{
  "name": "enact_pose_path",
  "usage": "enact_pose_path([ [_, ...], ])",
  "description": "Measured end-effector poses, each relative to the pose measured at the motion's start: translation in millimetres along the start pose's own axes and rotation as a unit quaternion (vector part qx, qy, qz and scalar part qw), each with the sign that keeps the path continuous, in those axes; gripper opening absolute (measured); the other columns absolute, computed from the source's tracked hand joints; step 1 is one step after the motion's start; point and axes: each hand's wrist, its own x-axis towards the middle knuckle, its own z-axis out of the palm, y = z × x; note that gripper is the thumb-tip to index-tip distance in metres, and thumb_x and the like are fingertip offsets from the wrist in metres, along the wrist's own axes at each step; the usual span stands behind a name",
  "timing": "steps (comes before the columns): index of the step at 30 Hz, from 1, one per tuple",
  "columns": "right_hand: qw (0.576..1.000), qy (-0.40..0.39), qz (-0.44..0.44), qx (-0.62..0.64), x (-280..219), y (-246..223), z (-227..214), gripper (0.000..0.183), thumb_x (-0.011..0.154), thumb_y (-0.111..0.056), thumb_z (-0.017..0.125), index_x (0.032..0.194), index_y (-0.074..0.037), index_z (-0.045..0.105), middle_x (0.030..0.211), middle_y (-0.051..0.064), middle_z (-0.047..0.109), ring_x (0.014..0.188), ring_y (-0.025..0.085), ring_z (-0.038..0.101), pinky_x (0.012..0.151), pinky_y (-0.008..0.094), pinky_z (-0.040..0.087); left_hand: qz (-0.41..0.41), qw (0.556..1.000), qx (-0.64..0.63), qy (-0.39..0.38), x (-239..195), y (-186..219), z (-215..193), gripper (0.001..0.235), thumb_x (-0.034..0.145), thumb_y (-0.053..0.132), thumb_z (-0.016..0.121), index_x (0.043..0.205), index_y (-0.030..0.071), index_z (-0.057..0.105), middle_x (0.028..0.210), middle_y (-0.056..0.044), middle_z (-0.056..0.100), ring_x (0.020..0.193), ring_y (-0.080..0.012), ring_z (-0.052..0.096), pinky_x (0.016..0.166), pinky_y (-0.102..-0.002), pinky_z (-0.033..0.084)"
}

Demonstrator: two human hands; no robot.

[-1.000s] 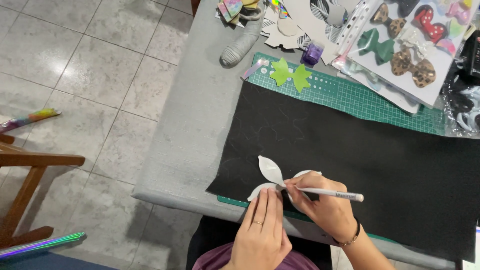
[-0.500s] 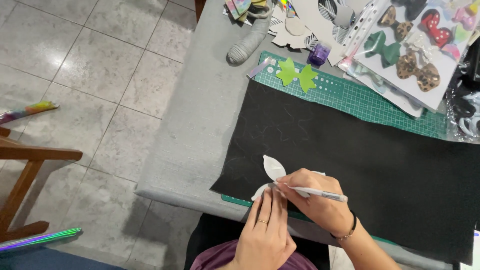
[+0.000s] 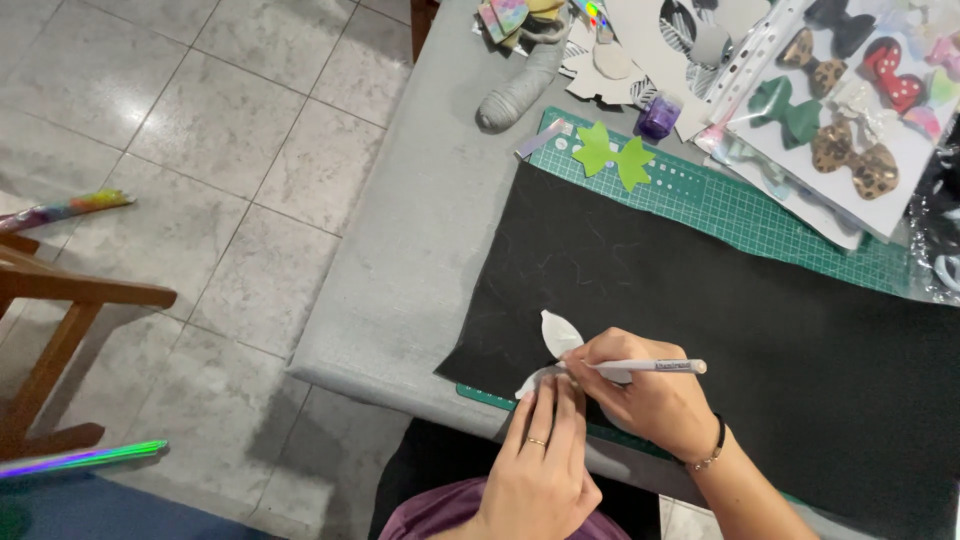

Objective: Tracing a flower-shaped template onto black material using a white marker on a cutting mat

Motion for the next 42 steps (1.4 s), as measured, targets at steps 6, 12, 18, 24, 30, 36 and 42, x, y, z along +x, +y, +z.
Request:
enact_pose_path([
  [6,0.999,-0.010,-0.039,0.008,5.7,-2.8,0.6,0.016,0.095,-0.017,0.071,0.094,-0.009,0.056,0.086,0.003,0.072,0.075,0.017,0.078,0.055,0.026,0.057,0.012,1.000,-0.021,0.000,-9.2,0.1,10.7,0.066,0.075,0.023,0.052,0.129,-0.012,0.066,0.141,-0.027,0.058,0.135,-0.0415,0.055,0.116,-0.048,0.044],
  [12,0.998,-0.042,-0.038,0.016,4.5,-9.2,13.1,0.013,0.097,-0.024,0.068,0.096,-0.015,0.058,0.089,0.000,0.076,0.077,0.014,0.079,0.050,0.027,0.052,0.009,0.998,-0.060,0.009,-12.6,1.9,14.3,0.060,0.069,0.018,0.058,0.119,-0.014,0.068,0.133,-0.032,0.060,0.126,-0.0468,0.057,0.111,-0.053,0.048],
  [18,0.996,-0.027,-0.081,0.037,11.7,-14.8,13.4,0.017,0.096,-0.019,0.070,0.097,-0.012,0.055,0.085,0.003,0.073,0.073,0.015,0.076,0.052,0.027,0.054,0.012,0.996,-0.092,-0.005,-16.9,2.0,17.4,0.062,0.068,0.020,0.061,0.118,-0.016,0.068,0.127,-0.036,0.062,0.126,-0.0519,0.056,0.115,-0.056,0.043],
  [24,0.998,-0.015,-0.067,0.009,7.0,-5.7,15.3,0.019,0.096,-0.021,0.070,0.097,-0.015,0.052,0.089,0.002,0.075,0.072,0.015,0.077,0.051,0.028,0.052,0.009,0.996,-0.084,0.003,-11.0,1.0,11.4,0.060,0.067,0.017,0.058,0.117,-0.015,0.068,0.130,-0.034,0.061,0.130,-0.0497,0.055,0.116,-0.056,0.043],
  [30,0.993,-0.024,-0.078,0.091,18.4,-23.7,12.3,0.014,0.095,-0.016,0.070,0.091,-0.011,0.057,0.082,0.003,0.075,0.072,0.015,0.077,0.054,0.025,0.056,0.017,0.995,-0.097,-0.002,-17.3,0.7,16.5,0.065,0.070,0.018,0.059,0.125,-0.016,0.067,0.131,-0.033,0.062,0.128,-0.0507,0.055,0.116,-0.057,0.041],
  [36,0.992,-0.046,-0.063,0.100,10.6,-16.6,16.4,0.017,0.094,-0.017,0.072,0.091,-0.013,0.056,0.085,0.000,0.074,0.078,0.012,0.081,0.053,0.023,0.056,0.012,0.995,-0.098,0.005,-19.2,2.1,18.3,0.052,0.067,0.017,0.061,0.108,-0.015,0.071,0.117,-0.032,0.066,0.121,-0.0496,0.058,0.116,-0.058,0.043],
  [42,0.989,-0.050,-0.067,0.122,10.3,-15.8,18.2,0.019,0.095,-0.016,0.071,0.090,-0.012,0.053,0.084,0.002,0.071,0.088,0.016,0.084,0.053,0.023,0.057,-0.005,0.994,-0.106,-0.013,-19.6,3.8,17.6,0.058,0.069,0.017,0.061,0.116,-0.015,0.069,0.122,-0.032,0.064,0.124,-0.0489,0.058,0.113,-0.057,0.044],
])
